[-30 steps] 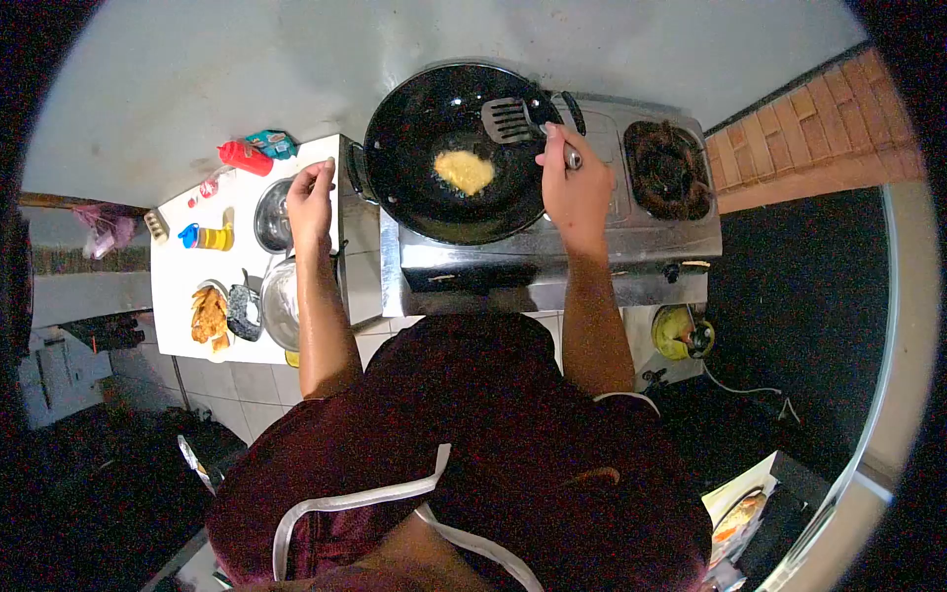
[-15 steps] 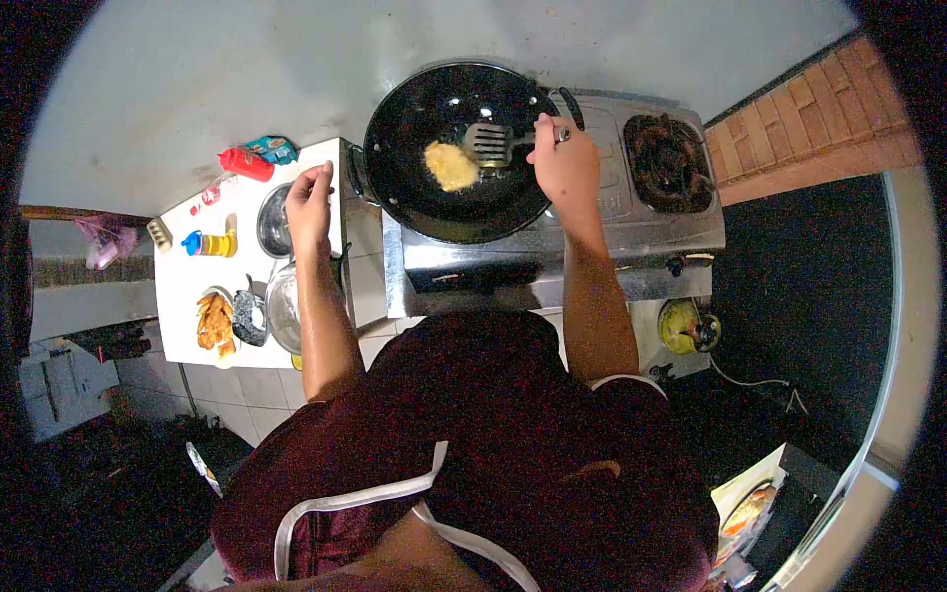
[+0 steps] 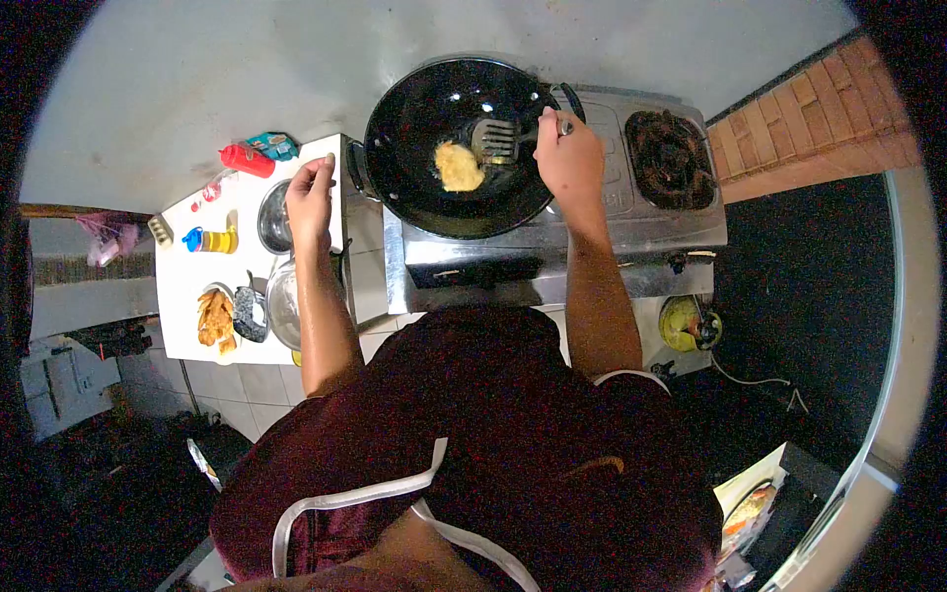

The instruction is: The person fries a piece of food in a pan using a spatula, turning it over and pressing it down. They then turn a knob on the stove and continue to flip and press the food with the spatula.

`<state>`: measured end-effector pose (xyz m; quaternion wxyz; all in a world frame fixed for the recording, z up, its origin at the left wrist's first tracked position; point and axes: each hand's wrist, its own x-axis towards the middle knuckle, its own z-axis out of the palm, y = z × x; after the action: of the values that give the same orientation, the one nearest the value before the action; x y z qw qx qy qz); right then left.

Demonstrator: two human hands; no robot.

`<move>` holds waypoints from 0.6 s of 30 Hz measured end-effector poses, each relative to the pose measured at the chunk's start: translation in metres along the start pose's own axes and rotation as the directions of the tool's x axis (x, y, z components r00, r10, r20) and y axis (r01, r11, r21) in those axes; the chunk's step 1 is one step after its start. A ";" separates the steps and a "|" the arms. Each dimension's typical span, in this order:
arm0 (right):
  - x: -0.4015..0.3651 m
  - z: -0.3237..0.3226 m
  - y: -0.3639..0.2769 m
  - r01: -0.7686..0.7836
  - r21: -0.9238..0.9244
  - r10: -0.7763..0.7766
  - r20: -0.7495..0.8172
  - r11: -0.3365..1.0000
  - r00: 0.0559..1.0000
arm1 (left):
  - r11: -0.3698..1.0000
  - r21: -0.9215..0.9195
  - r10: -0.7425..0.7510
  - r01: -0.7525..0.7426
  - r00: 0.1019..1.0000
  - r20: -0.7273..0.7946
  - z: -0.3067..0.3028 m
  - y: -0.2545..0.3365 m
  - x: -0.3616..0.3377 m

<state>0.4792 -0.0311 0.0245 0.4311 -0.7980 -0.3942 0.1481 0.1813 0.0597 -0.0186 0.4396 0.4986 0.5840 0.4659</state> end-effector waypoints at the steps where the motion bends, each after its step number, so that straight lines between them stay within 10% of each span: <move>1: 0.000 0.000 0.002 0.000 0.040 0.000 -0.004 0.999 1.000 | 1.000 -0.008 0.000 0.000 1.000 0.010 0.000 0.002 -0.001; 9: 0.006 0.004 0.008 0.150 -0.131 -0.162 -0.093 0.980 0.982 | 1.000 -0.001 0.022 -0.022 0.999 0.027 0.003 0.008 -0.001; 18: -0.012 0.003 0.002 0.192 0.100 -0.175 -0.157 0.976 0.972 | 0.999 0.032 0.034 -0.034 0.999 0.025 0.003 0.005 0.000</move>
<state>0.4710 -0.0397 0.0199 0.5158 -0.7409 -0.4243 0.0705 0.1849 0.0598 -0.0146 0.4307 0.5212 0.5774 0.4576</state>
